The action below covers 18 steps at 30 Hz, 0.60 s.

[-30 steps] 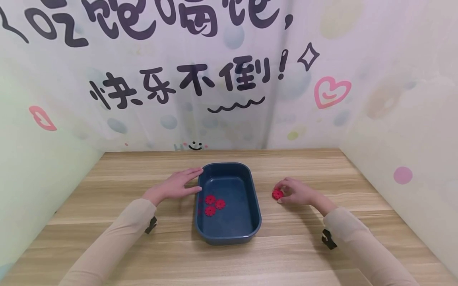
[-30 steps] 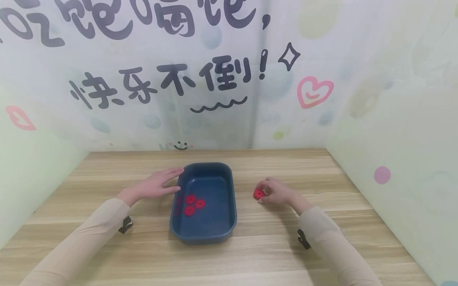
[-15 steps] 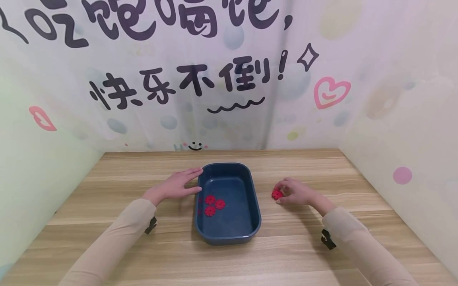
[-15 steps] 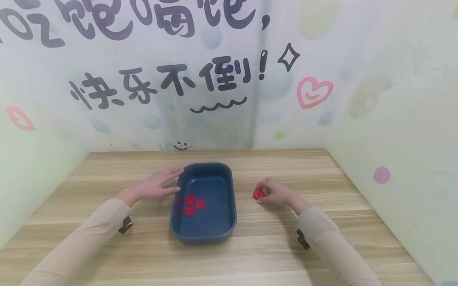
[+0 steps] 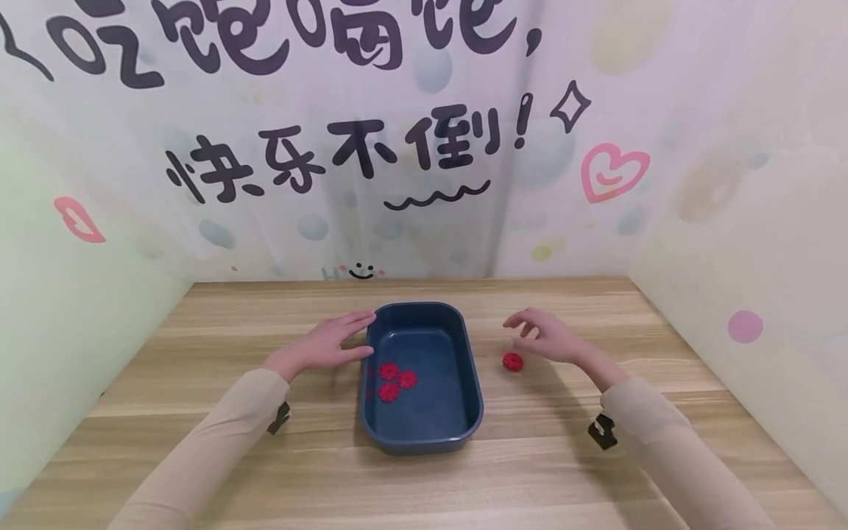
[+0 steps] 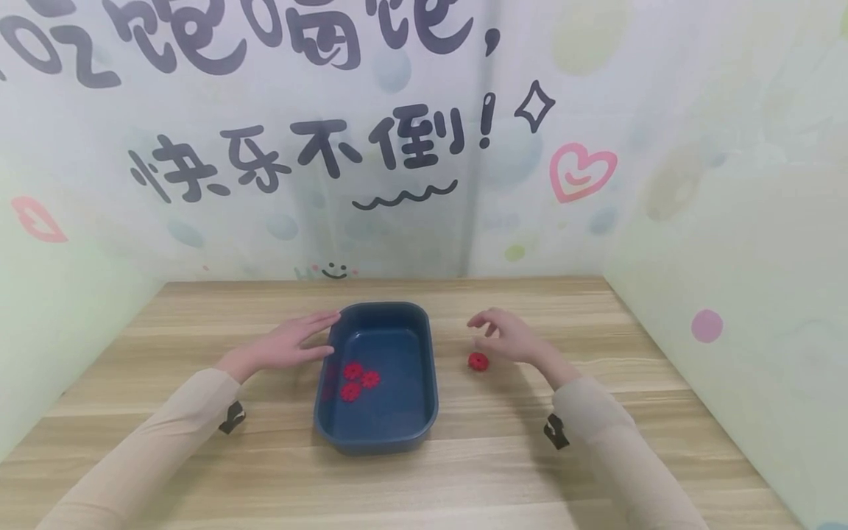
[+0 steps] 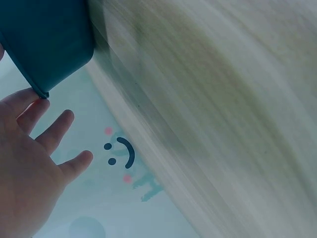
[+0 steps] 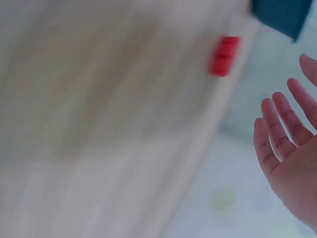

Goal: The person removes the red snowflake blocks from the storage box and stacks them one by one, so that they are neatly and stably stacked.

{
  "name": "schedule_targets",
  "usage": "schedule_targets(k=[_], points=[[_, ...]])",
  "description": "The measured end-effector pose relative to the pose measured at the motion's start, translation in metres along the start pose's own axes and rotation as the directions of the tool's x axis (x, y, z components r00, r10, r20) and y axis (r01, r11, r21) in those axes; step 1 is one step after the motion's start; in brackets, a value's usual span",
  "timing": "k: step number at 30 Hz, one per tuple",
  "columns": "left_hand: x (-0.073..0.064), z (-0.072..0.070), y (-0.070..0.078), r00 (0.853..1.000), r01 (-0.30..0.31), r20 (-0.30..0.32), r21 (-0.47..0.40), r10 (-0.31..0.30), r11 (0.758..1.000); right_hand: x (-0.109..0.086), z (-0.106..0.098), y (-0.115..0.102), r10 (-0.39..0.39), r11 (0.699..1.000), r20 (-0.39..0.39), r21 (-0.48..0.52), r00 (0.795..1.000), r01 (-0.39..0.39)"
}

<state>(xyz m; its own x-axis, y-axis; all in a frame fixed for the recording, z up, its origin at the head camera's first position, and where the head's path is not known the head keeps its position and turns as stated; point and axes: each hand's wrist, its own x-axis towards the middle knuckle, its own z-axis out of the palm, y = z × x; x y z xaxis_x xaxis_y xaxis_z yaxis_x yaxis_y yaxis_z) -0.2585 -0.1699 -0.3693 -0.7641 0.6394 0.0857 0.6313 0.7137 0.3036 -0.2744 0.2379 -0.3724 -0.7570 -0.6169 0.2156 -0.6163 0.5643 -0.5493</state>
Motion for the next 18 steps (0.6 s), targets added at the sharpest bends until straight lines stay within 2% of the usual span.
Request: schedule_targets(k=[3,5,11,15,18], points=[[0.001,0.000,0.001,1.000,-0.001,0.002,0.008,0.001,1.000,0.013,-0.008,-0.016,-0.021,1.000,-0.009,-0.001,1.000,0.021],[0.000,0.000,0.000,1.000,0.000,0.002,0.009,0.000,1.000,0.024,-0.012,-0.029,-0.008,1.000,0.005,-0.004,1.000,0.008],[-0.001,0.000,0.000,1.000,0.003,0.004,-0.002,-0.003,1.000,0.058,-0.014,-0.068,0.051,0.998,0.105,0.035,0.993,-0.055],[0.000,0.002,-0.001,1.000,0.000,0.005,-0.001,0.000,1.000,0.079,-0.010,-0.092,0.110,0.989,0.216,0.076,0.970,-0.129],[0.000,0.002,-0.001,1.000,-0.002,-0.002,-0.003,0.002,1.000,0.092,-0.005,-0.108,0.148,0.976,0.326,0.106,0.934,-0.191]])
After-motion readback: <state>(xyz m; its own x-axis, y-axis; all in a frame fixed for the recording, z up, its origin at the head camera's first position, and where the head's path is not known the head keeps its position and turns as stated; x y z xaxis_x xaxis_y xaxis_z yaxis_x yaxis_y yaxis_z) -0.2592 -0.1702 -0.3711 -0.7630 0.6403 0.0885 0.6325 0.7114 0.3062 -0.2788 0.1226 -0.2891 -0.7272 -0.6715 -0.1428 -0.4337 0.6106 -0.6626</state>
